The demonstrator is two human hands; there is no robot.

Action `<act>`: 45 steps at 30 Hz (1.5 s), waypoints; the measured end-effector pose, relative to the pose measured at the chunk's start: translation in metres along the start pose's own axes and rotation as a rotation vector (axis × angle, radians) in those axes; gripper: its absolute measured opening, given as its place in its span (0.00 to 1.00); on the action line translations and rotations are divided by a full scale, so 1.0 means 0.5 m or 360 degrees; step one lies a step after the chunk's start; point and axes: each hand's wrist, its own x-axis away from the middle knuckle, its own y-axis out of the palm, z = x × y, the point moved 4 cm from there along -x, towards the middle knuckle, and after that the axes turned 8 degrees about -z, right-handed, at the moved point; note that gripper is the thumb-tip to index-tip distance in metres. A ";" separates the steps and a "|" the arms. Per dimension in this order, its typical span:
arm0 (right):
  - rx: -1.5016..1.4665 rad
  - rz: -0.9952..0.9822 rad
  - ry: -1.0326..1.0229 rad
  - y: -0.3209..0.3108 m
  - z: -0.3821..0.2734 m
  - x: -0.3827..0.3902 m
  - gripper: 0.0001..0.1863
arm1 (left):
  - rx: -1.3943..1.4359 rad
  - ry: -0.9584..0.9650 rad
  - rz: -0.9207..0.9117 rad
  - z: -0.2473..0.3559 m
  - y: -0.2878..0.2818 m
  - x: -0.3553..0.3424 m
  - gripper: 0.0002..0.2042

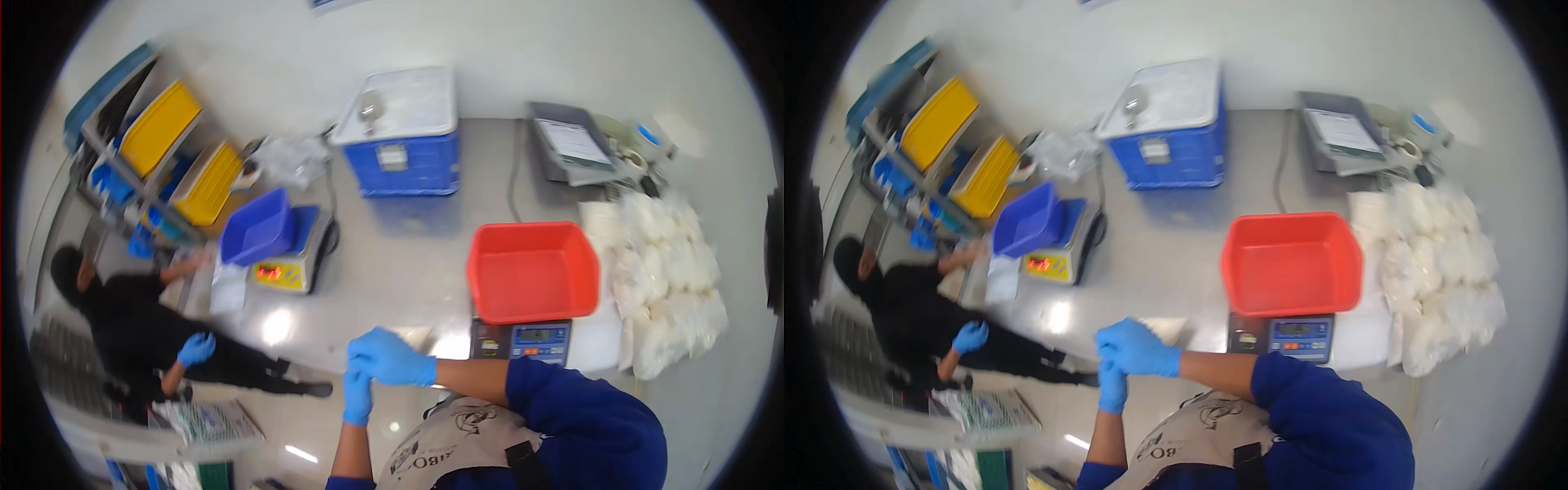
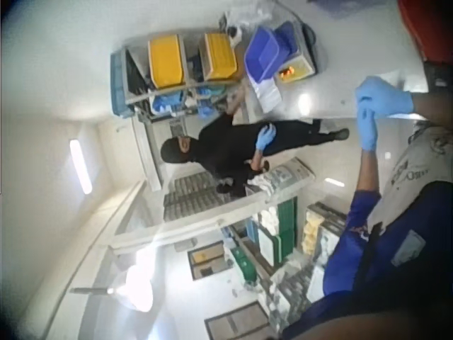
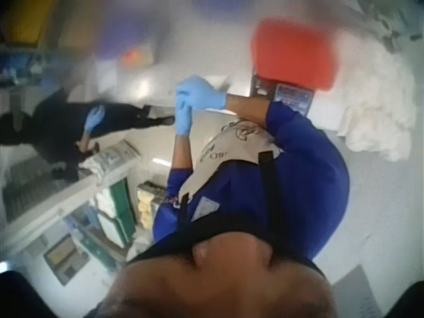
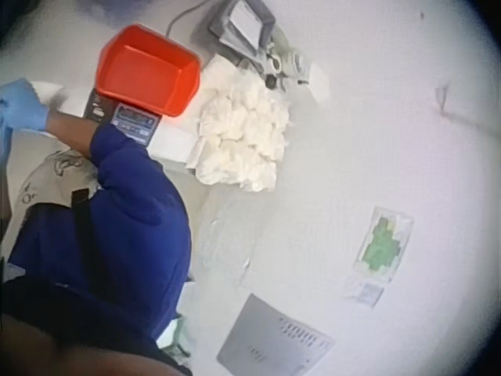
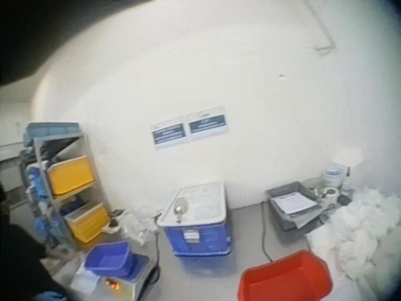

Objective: The person scoops a white substance from a green bin into a red tray on a digital scale, then transfers it into a plastic bag. They tie the bag and place it on a pile of similar packages on the table. The process is repeated with another bag.

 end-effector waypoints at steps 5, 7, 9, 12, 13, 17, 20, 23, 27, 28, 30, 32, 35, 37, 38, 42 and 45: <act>-0.0181 0.0157 -0.0121 -0.072 -0.068 0.061 0.16 | -0.0061 0.0089 0.0244 0.224 0.084 0.007 0.07; -0.0055 0.0281 -0.0205 -0.123 -0.093 0.106 0.27 | 0.0059 0.0155 0.0082 0.268 0.087 -0.012 0.04; 0.0200 0.0241 -0.0269 -0.145 -0.102 0.155 0.40 | 0.0162 0.0267 0.0040 0.344 0.163 -0.010 0.04; 0.0513 0.0530 -0.0021 -0.179 -0.100 0.195 0.46 | -0.0443 0.0234 -0.0672 0.387 0.298 -0.026 0.07; -0.0056 0.0590 -0.0037 -0.222 -0.101 0.235 0.38 | -0.0501 0.0267 -0.0884 0.408 0.365 -0.017 0.11; -0.0077 0.0455 -0.0033 -0.355 -0.060 0.368 0.20 | -0.0548 0.0610 -0.1238 0.384 0.555 -0.027 0.15; 0.0091 0.0793 0.0393 -0.479 -0.059 0.525 0.15 | -0.0433 0.0499 -0.1322 0.402 0.672 0.010 0.18; -0.0003 0.1166 0.0556 -0.624 -0.008 0.699 0.17 | -0.0425 0.0410 -0.1504 0.388 0.712 0.010 0.19; 0.0532 0.1688 0.0725 -0.879 -0.147 0.863 0.18 | -0.0048 0.0033 -0.1497 0.328 0.698 0.010 0.19; 0.0773 0.1807 0.0694 -0.934 -0.159 0.896 0.18 | 0.0008 -0.0019 -0.1464 0.312 0.703 0.014 0.19; 0.1136 0.1869 0.0664 -1.041 -0.155 0.946 0.19 | 0.0089 -0.0070 -0.1291 0.269 0.717 0.019 0.23; 0.1305 0.1913 0.0615 -1.125 -0.109 0.970 0.19 | 0.0139 -0.0134 -0.1172 0.244 0.738 0.032 0.26; 0.1389 0.1825 0.0902 -1.236 0.045 1.054 0.19 | 0.0149 -0.0180 -0.1154 0.225 0.786 0.055 0.25; 0.1624 0.1244 0.1398 -1.268 0.174 1.109 0.19 | 0.0090 -0.0142 -0.1146 0.222 0.805 0.060 0.24; 0.1708 0.0863 0.1542 -1.257 0.216 1.103 0.18 | 0.0085 -0.0156 -0.1120 0.222 0.804 0.065 0.21; 0.2000 0.0602 0.1962 -1.225 0.186 0.934 0.16 | 0.0142 -0.0209 -0.0835 0.231 0.745 0.094 0.16; 0.2304 0.0620 0.1491 -1.186 0.127 0.809 0.30 | 0.0169 -0.0239 -0.0594 0.228 0.695 0.117 0.16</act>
